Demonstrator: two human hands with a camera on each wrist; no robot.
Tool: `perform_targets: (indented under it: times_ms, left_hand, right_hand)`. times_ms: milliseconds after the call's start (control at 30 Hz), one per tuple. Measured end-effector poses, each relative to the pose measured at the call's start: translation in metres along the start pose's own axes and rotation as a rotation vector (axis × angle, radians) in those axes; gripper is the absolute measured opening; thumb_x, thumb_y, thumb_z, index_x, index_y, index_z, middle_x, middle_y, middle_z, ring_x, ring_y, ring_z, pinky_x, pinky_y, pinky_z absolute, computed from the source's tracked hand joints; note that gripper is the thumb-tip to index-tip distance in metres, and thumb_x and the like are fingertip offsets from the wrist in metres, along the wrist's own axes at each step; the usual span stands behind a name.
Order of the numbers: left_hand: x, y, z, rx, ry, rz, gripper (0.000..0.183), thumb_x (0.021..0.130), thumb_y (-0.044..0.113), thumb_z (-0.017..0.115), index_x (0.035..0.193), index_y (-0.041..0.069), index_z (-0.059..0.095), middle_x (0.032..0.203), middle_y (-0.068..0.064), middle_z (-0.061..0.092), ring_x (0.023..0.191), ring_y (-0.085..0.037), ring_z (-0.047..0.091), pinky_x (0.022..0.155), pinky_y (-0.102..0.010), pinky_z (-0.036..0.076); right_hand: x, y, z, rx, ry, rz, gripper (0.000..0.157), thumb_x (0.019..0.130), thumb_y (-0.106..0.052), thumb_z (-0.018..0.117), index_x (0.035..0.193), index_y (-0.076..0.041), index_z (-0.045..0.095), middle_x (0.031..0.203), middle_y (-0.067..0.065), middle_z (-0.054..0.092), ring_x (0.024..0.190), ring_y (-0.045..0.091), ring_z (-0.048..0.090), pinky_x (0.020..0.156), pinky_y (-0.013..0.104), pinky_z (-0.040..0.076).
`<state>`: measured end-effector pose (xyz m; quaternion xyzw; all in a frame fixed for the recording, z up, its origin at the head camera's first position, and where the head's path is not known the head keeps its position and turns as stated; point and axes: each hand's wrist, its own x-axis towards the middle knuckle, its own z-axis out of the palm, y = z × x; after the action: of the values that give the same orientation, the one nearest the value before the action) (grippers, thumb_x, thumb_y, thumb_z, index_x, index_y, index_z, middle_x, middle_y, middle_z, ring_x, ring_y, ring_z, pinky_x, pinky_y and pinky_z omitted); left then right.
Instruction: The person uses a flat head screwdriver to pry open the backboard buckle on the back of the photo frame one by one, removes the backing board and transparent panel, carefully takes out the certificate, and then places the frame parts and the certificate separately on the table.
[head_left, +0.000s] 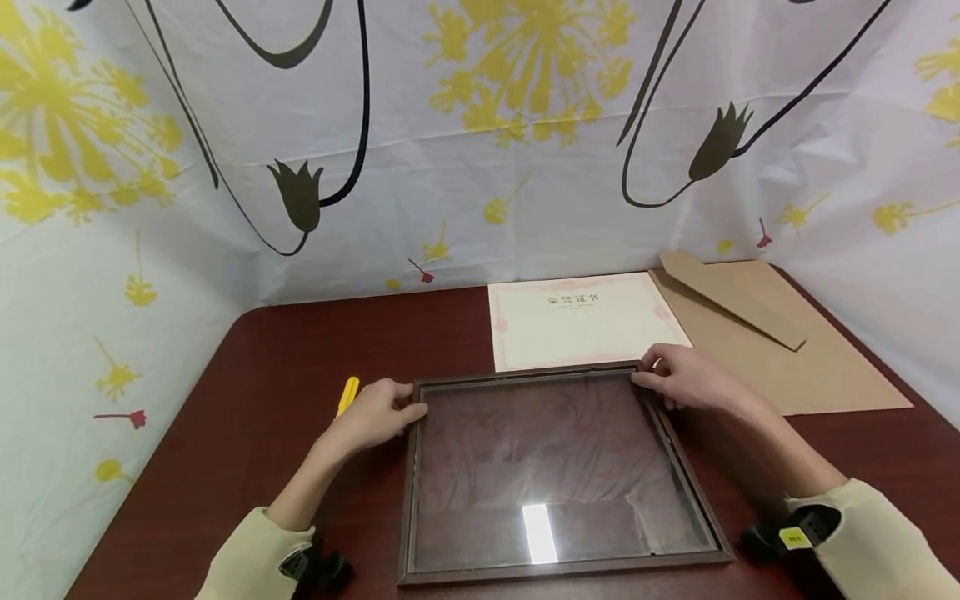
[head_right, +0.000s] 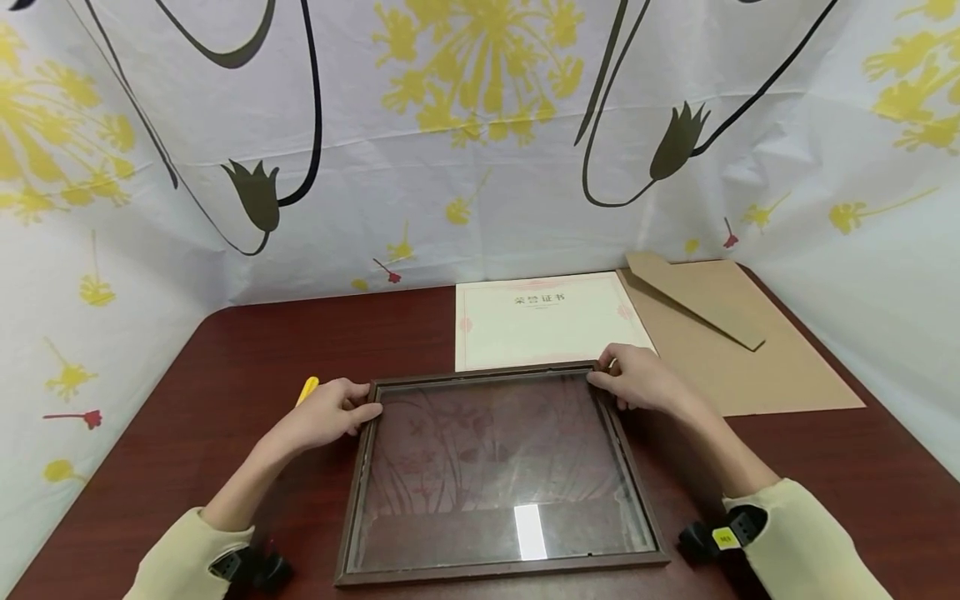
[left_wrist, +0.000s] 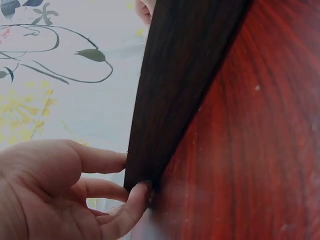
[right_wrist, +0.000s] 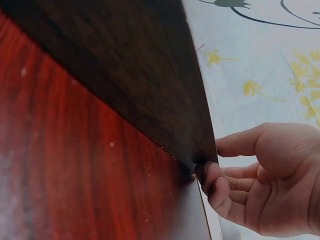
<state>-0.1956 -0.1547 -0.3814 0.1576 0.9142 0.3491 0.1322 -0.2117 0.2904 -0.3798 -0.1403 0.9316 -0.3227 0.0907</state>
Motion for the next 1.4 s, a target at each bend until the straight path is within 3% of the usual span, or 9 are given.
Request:
perform_targets:
  times_ms: [233, 467, 600, 667, 700, 833, 933, 1133, 1400]
  left_hand:
    - [0.005, -0.002, 0.003, 0.004, 0.059, -0.043, 0.053, 0.101, 0.020, 0.062, 0.143, -0.009, 0.048, 0.145, -0.026, 0.050, 0.059, -0.012, 0.047, 0.061, -0.029, 0.044]
    - [0.004, -0.003, 0.003, -0.062, 0.084, -0.095, 0.054, 0.101, 0.020, 0.063, 0.147, -0.003, 0.047, 0.146, -0.023, 0.051, 0.079, -0.015, 0.063, 0.067, -0.031, 0.051]
    - [0.004, -0.003, 0.002, -0.127, 0.096, -0.104, 0.053, 0.101, 0.017, 0.061, 0.148, -0.002, 0.046, 0.144, -0.024, 0.053, 0.078, -0.017, 0.064, 0.068, -0.033, 0.052]
    - [0.004, -0.004, 0.002, -0.146, 0.090, -0.088, 0.053, 0.103, 0.017, 0.059, 0.149, -0.003, 0.044, 0.148, -0.024, 0.048, 0.090, -0.023, 0.067, 0.078, -0.037, 0.054]
    - [0.004, -0.004, 0.003, -0.174, 0.079, -0.078, 0.054, 0.104, 0.016, 0.057, 0.151, -0.004, 0.040, 0.150, -0.025, 0.045, 0.091, -0.025, 0.069, 0.082, -0.039, 0.055]
    - [0.005, -0.004, 0.005, -0.348, 0.021, -0.052, 0.057, 0.108, 0.013, 0.045, 0.156, -0.007, 0.022, 0.127, -0.029, 0.061, 0.095, -0.029, 0.071, 0.092, -0.046, 0.054]
    - [0.008, -0.003, 0.007, -0.505, 0.005, -0.084, 0.057, 0.110, 0.013, 0.040, 0.158, -0.005, 0.015, 0.098, -0.022, 0.065, 0.079, -0.025, 0.071, 0.085, -0.041, 0.057]
    - [0.012, -0.001, 0.009, -0.694, 0.036, -0.169, 0.053, 0.109, 0.013, 0.040, 0.157, 0.002, 0.019, 0.106, -0.018, 0.055, 0.078, -0.020, 0.064, 0.082, -0.036, 0.057]
    - [0.016, 0.000, 0.012, -0.888, 0.081, -0.202, 0.045, 0.111, 0.013, 0.035, 0.153, 0.000, 0.026, 0.108, -0.017, 0.051, 0.075, -0.018, 0.059, 0.074, -0.030, 0.056]
  right_hand:
    - [0.002, -0.001, -0.001, 0.012, -0.030, -0.057, 0.020, 0.100, -0.014, 0.063, 0.097, 0.002, 0.053, 0.079, 0.004, 0.066, 0.051, 0.018, 0.058, 0.049, 0.033, 0.051]
    - [0.004, -0.002, -0.003, 0.026, -0.044, -0.054, 0.019, 0.100, -0.012, 0.063, 0.096, 0.002, 0.051, 0.075, 0.002, 0.065, 0.051, 0.019, 0.059, 0.050, 0.033, 0.051]
    - [0.004, -0.001, -0.003, 0.032, -0.052, -0.050, 0.019, 0.100, -0.012, 0.062, 0.096, 0.002, 0.050, 0.071, 0.001, 0.064, 0.051, 0.019, 0.059, 0.051, 0.033, 0.051]
    - [0.003, 0.001, -0.003, 0.038, -0.057, -0.047, 0.019, 0.101, -0.012, 0.062, 0.097, 0.002, 0.050, 0.071, 0.002, 0.063, 0.051, 0.019, 0.059, 0.051, 0.033, 0.051]
    - [0.003, 0.002, -0.003, 0.041, -0.058, -0.043, 0.019, 0.101, -0.012, 0.061, 0.097, 0.002, 0.050, 0.071, 0.002, 0.063, 0.051, 0.020, 0.059, 0.051, 0.033, 0.051]
    - [0.002, 0.003, -0.003, 0.052, -0.069, -0.026, 0.020, 0.101, -0.015, 0.061, 0.099, 0.001, 0.049, 0.068, 0.003, 0.060, 0.052, 0.022, 0.060, 0.053, 0.034, 0.052]
    - [0.002, 0.003, -0.003, 0.064, -0.070, -0.015, 0.022, 0.101, -0.017, 0.062, 0.099, 0.000, 0.048, 0.065, 0.004, 0.057, 0.051, 0.023, 0.060, 0.054, 0.034, 0.052]
    - [0.002, 0.003, -0.002, 0.083, -0.066, 0.000, 0.023, 0.101, -0.019, 0.062, 0.098, -0.002, 0.047, 0.064, 0.003, 0.055, 0.051, 0.023, 0.060, 0.054, 0.034, 0.052]
    - [0.002, 0.004, -0.001, 0.088, -0.066, -0.008, 0.022, 0.103, -0.019, 0.060, 0.100, -0.001, 0.047, 0.063, 0.002, 0.055, 0.050, 0.021, 0.060, 0.054, 0.034, 0.051]
